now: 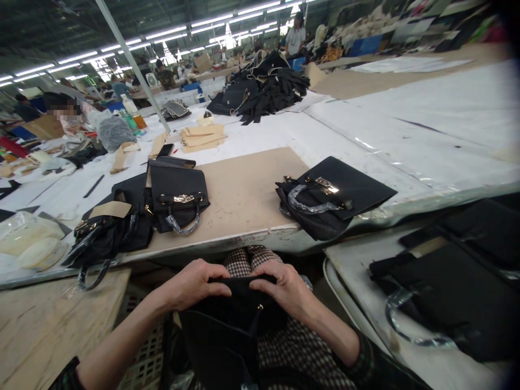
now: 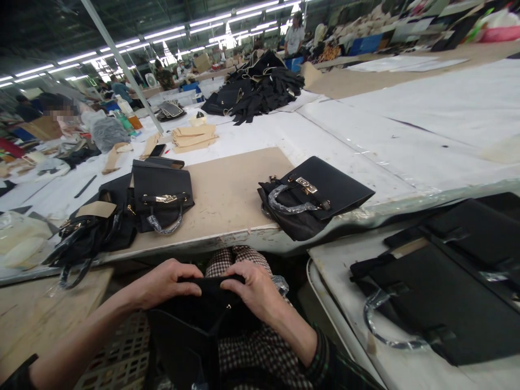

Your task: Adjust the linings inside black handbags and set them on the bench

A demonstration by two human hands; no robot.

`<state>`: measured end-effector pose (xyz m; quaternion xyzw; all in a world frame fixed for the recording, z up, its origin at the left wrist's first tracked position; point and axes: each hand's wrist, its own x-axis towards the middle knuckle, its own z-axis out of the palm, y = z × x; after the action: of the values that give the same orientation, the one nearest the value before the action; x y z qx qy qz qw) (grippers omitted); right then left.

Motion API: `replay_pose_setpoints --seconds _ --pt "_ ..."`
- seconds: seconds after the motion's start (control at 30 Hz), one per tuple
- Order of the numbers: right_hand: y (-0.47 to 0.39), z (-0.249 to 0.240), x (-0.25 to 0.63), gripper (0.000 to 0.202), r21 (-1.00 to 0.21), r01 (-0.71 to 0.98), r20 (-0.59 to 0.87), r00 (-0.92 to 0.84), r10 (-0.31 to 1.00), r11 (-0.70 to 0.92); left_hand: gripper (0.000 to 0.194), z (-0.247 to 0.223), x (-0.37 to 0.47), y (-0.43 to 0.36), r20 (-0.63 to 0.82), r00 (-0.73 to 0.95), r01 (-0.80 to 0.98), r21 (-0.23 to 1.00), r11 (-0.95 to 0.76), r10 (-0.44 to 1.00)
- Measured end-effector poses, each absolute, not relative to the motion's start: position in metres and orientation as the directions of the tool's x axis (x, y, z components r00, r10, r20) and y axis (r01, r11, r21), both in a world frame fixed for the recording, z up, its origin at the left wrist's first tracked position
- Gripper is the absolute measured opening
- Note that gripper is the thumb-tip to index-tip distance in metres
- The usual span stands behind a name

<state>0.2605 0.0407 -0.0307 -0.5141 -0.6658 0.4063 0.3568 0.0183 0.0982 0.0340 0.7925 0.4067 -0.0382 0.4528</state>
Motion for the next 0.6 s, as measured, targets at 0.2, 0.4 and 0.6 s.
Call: replay_pose_setpoints --seconds 0.2,0.4,0.6 --pt "0.039 -0.032 0.254 0.007 -0.951 0.303 0.026 -0.138 0.990 0.067 0.026 0.036 0.020 0.098 -0.395 0.704 0.669 0.648 -0.364 0.591" --pt "0.043 -0.032 0.253 0.003 -0.955 0.285 0.043 -0.141 0.989 0.082 0.035 0.041 0.038 0.099 -0.328 0.763 0.645 0.355 -0.676 0.556" --pt "0.049 -0.028 0.261 0.009 -0.931 0.349 0.019 -0.255 0.967 0.111 0.032 0.040 0.054 0.098 -0.348 0.784 0.604 0.235 -0.762 0.514"
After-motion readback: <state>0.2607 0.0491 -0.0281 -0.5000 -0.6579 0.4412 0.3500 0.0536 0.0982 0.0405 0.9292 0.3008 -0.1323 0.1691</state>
